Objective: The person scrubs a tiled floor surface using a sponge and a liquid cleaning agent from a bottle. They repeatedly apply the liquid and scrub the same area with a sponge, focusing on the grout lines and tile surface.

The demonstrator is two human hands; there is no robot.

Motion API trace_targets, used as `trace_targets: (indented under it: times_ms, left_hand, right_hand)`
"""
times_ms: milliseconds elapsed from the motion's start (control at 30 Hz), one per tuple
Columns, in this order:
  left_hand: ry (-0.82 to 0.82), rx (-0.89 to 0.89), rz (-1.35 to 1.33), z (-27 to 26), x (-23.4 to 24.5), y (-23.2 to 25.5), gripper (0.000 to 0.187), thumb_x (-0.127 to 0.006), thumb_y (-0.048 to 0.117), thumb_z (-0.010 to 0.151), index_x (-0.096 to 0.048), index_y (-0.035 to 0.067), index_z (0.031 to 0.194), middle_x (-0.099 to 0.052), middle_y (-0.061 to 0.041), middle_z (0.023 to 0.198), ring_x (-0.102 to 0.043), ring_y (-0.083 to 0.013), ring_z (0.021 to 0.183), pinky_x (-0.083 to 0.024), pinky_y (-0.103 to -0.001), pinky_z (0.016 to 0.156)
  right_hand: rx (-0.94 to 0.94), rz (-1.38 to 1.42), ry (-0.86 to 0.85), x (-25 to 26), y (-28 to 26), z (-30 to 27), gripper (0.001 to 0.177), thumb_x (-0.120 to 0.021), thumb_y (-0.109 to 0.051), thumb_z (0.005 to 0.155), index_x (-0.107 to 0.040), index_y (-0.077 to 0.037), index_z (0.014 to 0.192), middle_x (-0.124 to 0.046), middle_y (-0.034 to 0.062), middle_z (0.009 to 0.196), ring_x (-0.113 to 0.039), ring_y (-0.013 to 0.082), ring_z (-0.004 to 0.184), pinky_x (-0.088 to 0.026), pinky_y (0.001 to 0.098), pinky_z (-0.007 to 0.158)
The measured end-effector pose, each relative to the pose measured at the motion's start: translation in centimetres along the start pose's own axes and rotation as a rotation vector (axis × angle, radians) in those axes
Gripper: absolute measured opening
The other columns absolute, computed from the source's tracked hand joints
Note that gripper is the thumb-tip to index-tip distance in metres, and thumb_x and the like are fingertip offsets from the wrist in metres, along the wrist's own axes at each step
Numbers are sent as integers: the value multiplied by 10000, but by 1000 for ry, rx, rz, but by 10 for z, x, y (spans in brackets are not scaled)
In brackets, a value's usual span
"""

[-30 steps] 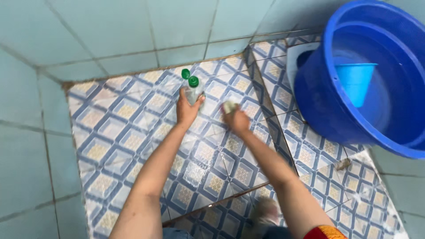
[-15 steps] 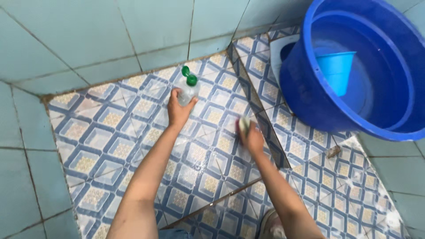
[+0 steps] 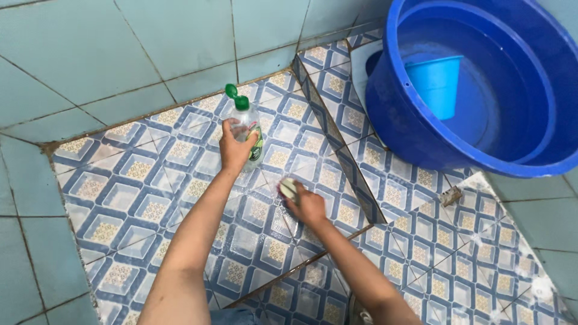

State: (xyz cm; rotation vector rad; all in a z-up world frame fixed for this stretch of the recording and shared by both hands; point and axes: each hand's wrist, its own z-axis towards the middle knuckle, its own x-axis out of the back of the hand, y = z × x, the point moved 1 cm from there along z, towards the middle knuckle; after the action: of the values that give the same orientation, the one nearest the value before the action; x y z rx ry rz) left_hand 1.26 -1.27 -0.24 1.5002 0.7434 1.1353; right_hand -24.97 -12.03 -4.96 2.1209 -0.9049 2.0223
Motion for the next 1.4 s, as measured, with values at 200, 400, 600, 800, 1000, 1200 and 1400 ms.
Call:
trace_targets:
  times_ms: [200, 400, 600, 800, 1000, 1200, 1400]
  left_hand:
    - [-98, 17, 61, -11, 5, 8, 871, -958, 363, 692, -429, 114, 1337, -762, -119, 1126, -728, -272, 1043, -551, -389, 918]
    - [-104, 7, 215, -13, 7, 24, 863, -945, 401, 691, -493, 86, 1355, -758, -122, 1150, -724, -273, 1081, -551, -381, 943]
    - [-102, -46, 233, -24, 27, 28, 790, -928, 419, 706, -569, 58, 1309, -744, -128, 1168, -717, -276, 1110, -552, -378, 959]
    - [-73, -8, 323, -35, 55, 19, 748, -932, 426, 691, -621, 44, 1253, -748, -114, 1185, -714, -252, 1121, -539, -364, 973]
    - [-26, -5, 342, -34, 61, 27, 762, -917, 455, 693, -623, 40, 1260, -750, -112, 1179, -720, -253, 1094, -553, -363, 942]
    - [-136, -20, 481, -46, 76, 24, 762, -917, 487, 697, -637, 40, 1248, -748, -119, 1176, -724, -265, 1083, -553, -364, 946]
    - [-106, 84, 497, -38, 78, 21, 796, -912, 495, 665, -630, 75, 1280, -751, -87, 1191, -730, -252, 1078, -562, -364, 932]
  right_hand:
    - [-336, -92, 108, 41, 62, 5, 671, -632, -498, 967, -497, -51, 1449, -752, 172, 777, -723, 309, 597, -575, 424, 493]
    - [-148, 12, 27, 12, -4, 43, 743, -588, -575, 902, -513, -88, 1458, -756, 141, 823, -739, 305, 672, -576, 440, 571]
    - [-254, 41, 10, 48, 29, 81, 781, -574, -676, 940, -503, -66, 1422, -738, 177, 884, -724, 310, 713, -585, 437, 571]
    - [-387, 202, 35, 10, 22, 71, 746, -540, -568, 996, -451, 33, 1428, -740, 190, 908, -749, 324, 710, -613, 474, 572]
    - [128, 8, -79, -24, -32, 73, 653, -618, -553, 938, -566, -102, 1407, -754, 170, 892, -746, 326, 783, -590, 474, 736]
    - [-363, 94, 131, 26, 41, 98, 687, -593, -632, 941, -573, -60, 1320, -751, 195, 884, -734, 360, 758, -595, 467, 665]
    - [26, -11, 72, -37, -28, 75, 592, -619, -652, 985, -645, -123, 1247, -765, 146, 911, -752, 316, 785, -598, 451, 751]
